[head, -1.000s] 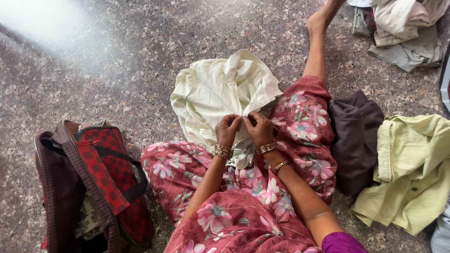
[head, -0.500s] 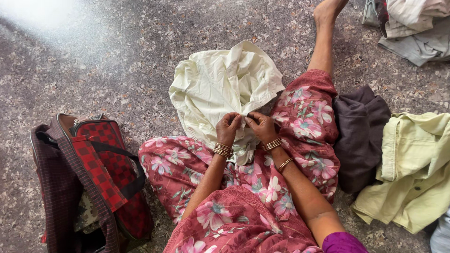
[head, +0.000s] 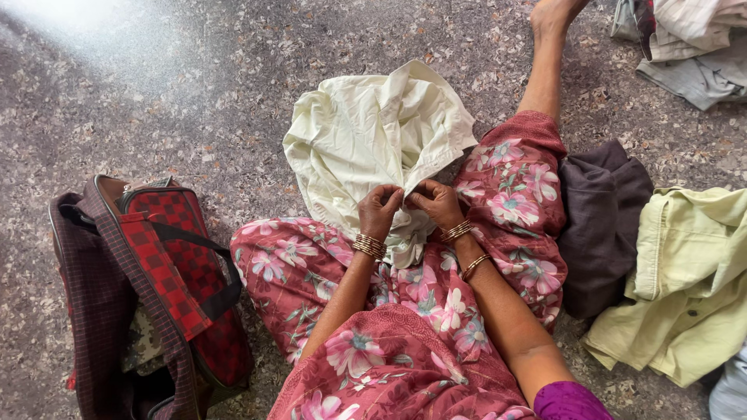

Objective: The person sits on the floor and folds a light-colored shirt by smoothing it out and bringing the sleeves inward.

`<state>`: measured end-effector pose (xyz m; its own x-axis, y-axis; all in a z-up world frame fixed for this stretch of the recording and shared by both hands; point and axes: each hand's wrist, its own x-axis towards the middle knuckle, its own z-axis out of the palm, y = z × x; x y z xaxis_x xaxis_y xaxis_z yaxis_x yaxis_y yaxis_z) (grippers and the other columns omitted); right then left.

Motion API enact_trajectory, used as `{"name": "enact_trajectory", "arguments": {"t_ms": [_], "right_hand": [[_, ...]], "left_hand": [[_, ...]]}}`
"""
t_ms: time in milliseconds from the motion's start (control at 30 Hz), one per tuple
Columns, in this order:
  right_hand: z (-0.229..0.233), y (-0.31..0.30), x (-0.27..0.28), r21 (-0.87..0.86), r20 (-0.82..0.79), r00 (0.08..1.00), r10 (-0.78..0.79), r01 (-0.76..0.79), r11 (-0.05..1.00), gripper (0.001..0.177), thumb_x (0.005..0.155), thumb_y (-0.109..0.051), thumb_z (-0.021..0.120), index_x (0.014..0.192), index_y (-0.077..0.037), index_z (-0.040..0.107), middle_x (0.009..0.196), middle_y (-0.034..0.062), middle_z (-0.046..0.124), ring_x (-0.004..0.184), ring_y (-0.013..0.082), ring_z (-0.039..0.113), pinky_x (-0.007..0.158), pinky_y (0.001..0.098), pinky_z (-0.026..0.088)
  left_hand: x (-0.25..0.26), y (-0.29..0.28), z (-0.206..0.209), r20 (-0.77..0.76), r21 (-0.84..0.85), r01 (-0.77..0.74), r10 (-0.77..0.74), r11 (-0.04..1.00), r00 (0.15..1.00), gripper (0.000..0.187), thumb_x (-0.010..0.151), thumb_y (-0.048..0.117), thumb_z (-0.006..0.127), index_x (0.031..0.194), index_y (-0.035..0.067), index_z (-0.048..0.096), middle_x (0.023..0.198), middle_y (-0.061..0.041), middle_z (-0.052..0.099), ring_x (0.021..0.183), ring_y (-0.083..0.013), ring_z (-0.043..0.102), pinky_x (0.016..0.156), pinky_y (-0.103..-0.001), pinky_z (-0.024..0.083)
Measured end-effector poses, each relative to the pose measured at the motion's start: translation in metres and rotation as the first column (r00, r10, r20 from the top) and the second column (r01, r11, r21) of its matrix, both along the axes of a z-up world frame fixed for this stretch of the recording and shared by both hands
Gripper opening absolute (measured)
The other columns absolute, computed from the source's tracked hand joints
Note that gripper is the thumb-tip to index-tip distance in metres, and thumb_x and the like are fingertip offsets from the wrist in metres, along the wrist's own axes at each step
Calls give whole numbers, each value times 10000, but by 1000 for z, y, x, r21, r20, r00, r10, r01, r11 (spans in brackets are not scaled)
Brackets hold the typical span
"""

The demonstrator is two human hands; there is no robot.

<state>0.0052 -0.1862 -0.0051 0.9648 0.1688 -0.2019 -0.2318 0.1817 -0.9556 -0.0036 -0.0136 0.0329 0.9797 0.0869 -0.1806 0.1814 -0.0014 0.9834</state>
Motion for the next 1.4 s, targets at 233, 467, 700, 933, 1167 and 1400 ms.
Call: {"name": "enact_trajectory", "arguments": {"t_ms": [233, 467, 700, 933, 1167, 1400], "right_hand": [[-1, 4, -1, 48, -51, 999, 0, 3, 999, 115, 955, -90, 723, 1007, 10, 704, 933, 37, 743, 838, 106, 711, 781, 282, 614], [-11, -1, -5, 130, -151, 988, -29, 49, 990, 113, 967, -123, 718, 995, -13, 713, 949, 39, 746, 829, 103, 708, 783, 290, 619], [-14, -3, -7, 163, -140, 990, -7, 30, 986, 144, 967, -147, 714, 1020, -14, 704, 959, 45, 746, 834, 108, 712, 782, 295, 621], [-20, 0, -10, 201, -210, 976, -59, 102, 974, 136, 958, -153, 722, 1016, -30, 707, 954, 38, 745, 821, 108, 711, 768, 286, 614], [-30, 5, -12, 174, -116, 991, -70, 89, 981, 135, 986, -105, 705, 1038, 20, 705, 988, 55, 750, 861, 112, 712, 813, 283, 612], [-30, -5, -11, 98, 23, 1000, -14, 12, 995, 174, 955, -59, 655, 1102, 23, 701, 1030, 46, 759, 925, 112, 735, 867, 269, 625]], "left_hand": [[-5, -7, 3, 37, 65, -54, 51, 996, 998, 136, 933, 120, 748, 983, -6, 737, 812, -35, 756, 693, -70, 700, 637, -225, 577], [-6, -7, -2, 43, 23, -47, 46, 999, 998, 139, 948, 115, 732, 994, -15, 728, 821, -42, 758, 702, -76, 711, 648, -227, 599], [-10, -7, 0, 42, -4, -15, 15, 1000, 999, 142, 960, 131, 727, 999, -6, 729, 832, -28, 754, 717, -66, 710, 662, -229, 604], [-13, -7, 13, 131, 233, -5, -27, 972, 991, 137, 942, 153, 750, 991, 26, 736, 821, -55, 777, 713, -93, 739, 648, -252, 588], [-14, -9, 8, 328, 518, -131, -55, 845, 943, 151, 913, 193, 785, 944, 52, 743, 840, -109, 750, 720, -219, 736, 666, -337, 578], [-12, -3, 10, 266, 375, -87, -17, 923, 964, 156, 922, 187, 773, 965, 39, 747, 858, -91, 757, 725, -169, 752, 666, -300, 598]]}}
